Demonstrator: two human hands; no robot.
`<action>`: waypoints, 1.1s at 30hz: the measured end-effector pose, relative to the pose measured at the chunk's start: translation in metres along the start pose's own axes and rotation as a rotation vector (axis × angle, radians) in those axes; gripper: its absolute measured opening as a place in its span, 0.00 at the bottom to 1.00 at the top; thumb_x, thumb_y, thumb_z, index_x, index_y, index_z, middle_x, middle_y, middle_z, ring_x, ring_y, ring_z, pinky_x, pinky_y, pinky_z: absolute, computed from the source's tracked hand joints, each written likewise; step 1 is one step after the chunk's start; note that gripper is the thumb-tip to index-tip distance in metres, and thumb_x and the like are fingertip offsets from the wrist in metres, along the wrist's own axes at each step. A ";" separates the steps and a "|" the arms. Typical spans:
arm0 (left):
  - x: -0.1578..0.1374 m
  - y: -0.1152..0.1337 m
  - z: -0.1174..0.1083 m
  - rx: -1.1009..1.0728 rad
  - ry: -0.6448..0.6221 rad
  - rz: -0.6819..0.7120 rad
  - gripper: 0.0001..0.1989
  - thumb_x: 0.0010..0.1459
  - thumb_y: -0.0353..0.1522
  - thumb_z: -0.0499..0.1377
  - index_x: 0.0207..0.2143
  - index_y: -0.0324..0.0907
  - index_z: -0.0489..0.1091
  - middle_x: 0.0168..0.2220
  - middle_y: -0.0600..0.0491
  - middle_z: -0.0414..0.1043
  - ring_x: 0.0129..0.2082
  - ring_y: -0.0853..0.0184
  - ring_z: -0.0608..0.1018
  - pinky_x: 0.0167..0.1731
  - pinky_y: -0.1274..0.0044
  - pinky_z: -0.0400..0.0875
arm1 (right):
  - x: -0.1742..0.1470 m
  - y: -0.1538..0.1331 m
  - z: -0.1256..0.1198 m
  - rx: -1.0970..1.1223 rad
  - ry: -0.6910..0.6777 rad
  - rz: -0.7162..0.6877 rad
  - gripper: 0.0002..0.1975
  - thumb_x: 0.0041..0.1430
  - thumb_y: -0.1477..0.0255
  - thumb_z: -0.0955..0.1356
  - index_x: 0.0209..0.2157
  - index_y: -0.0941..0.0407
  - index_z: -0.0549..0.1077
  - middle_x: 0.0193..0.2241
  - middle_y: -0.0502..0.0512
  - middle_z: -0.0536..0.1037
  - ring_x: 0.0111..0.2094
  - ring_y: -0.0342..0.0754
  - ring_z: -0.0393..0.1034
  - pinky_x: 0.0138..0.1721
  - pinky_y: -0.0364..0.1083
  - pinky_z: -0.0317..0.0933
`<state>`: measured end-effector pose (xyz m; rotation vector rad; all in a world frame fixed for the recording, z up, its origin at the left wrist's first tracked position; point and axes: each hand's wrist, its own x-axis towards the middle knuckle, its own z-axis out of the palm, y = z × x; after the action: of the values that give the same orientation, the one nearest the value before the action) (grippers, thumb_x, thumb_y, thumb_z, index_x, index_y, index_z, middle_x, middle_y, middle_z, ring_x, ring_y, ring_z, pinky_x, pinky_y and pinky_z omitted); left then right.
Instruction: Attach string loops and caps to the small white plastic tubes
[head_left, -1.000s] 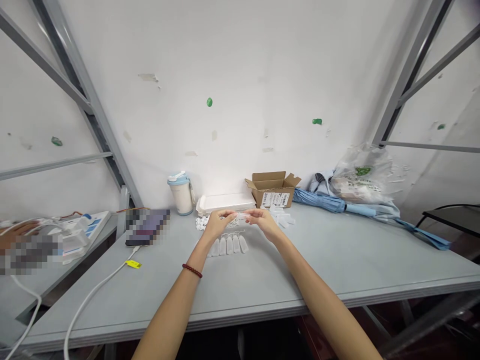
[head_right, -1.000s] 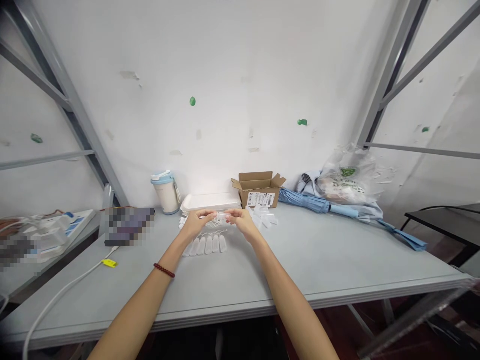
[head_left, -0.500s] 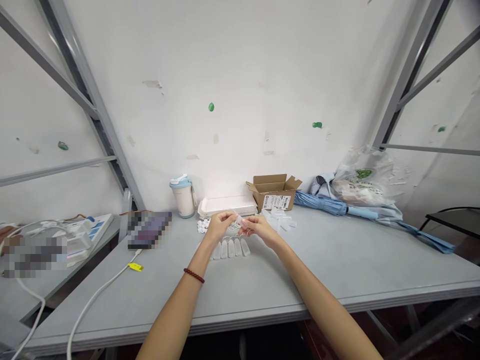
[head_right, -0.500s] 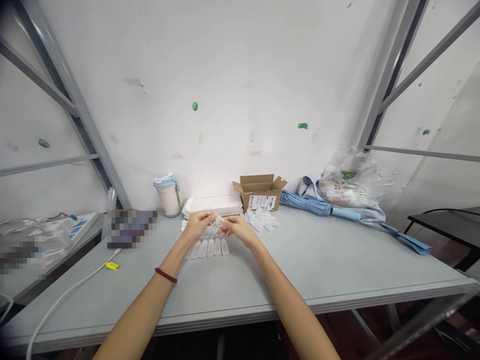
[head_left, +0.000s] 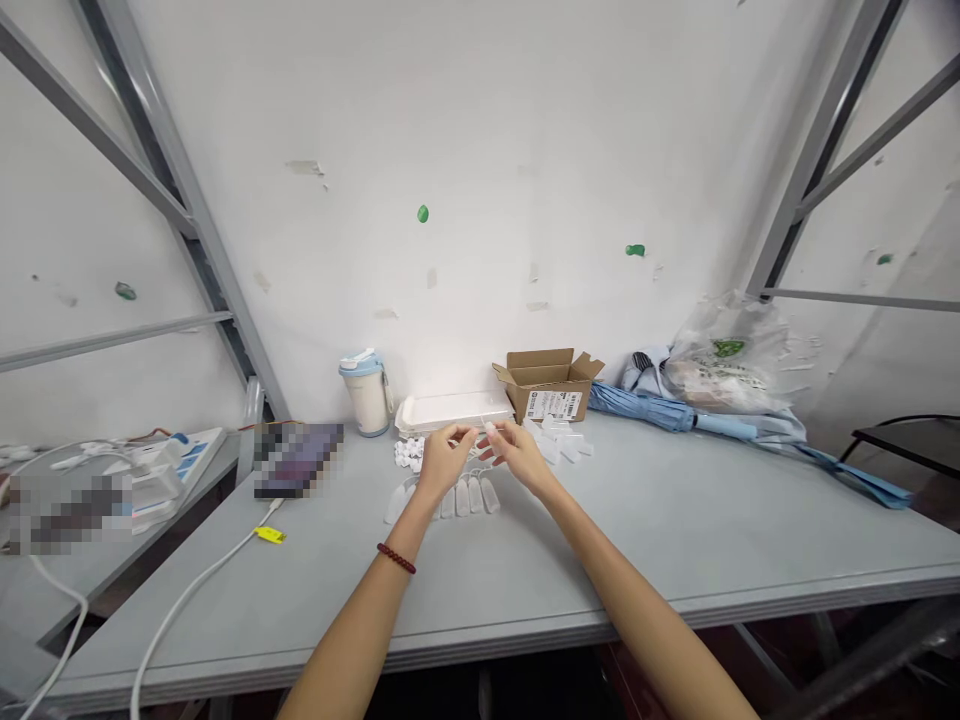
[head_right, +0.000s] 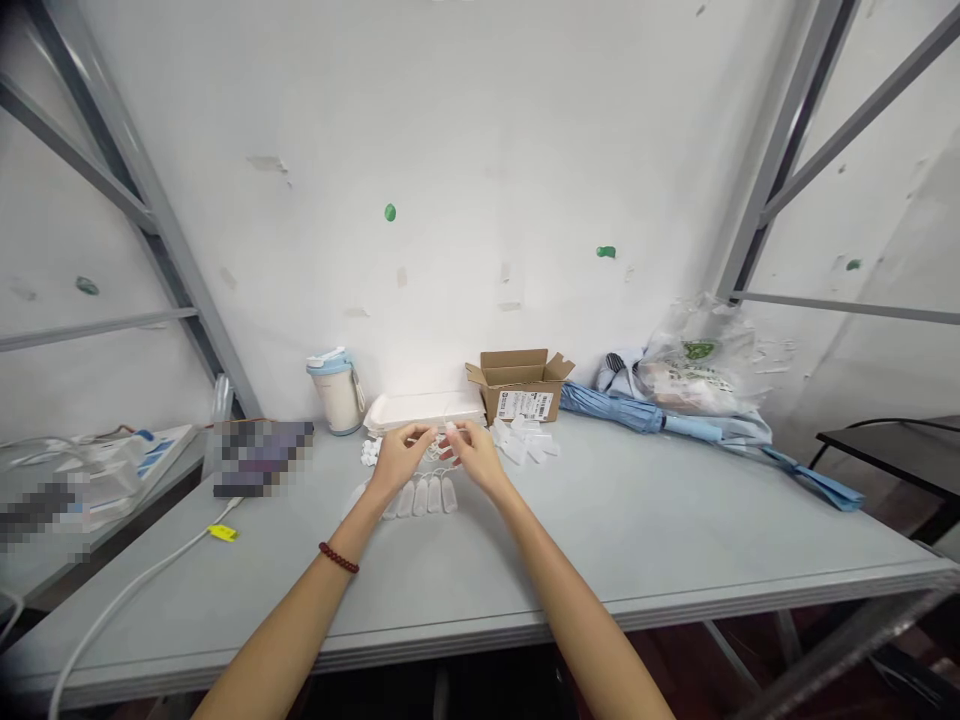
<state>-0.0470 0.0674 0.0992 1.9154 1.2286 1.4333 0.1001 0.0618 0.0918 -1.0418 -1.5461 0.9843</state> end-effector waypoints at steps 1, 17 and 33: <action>-0.001 0.001 0.000 0.050 0.000 0.060 0.10 0.54 0.35 0.56 0.31 0.39 0.73 0.31 0.51 0.75 0.31 0.66 0.74 0.34 0.74 0.68 | 0.001 -0.002 -0.003 0.071 -0.021 0.054 0.12 0.60 0.63 0.62 0.38 0.57 0.67 0.32 0.56 0.78 0.30 0.46 0.75 0.28 0.42 0.63; -0.015 0.010 0.012 0.364 -0.227 0.278 0.27 0.47 0.31 0.62 0.51 0.41 0.60 0.49 0.47 0.67 0.51 0.56 0.65 0.48 0.66 0.64 | -0.004 -0.014 -0.025 0.032 -0.271 0.276 0.10 0.58 0.65 0.65 0.31 0.59 0.67 0.29 0.56 0.79 0.27 0.43 0.72 0.27 0.41 0.63; -0.021 0.009 0.007 0.374 -0.670 0.075 0.29 0.39 0.43 0.65 0.44 0.41 0.66 0.45 0.46 0.67 0.51 0.53 0.64 0.46 0.69 0.63 | -0.001 -0.003 -0.041 -0.340 -0.561 0.414 0.07 0.47 0.72 0.68 0.20 0.60 0.71 0.19 0.51 0.75 0.21 0.40 0.68 0.19 0.38 0.50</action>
<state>-0.0384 0.0463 0.0924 2.4228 1.1375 0.5049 0.1402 0.0641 0.1023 -1.4457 -2.0513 1.4163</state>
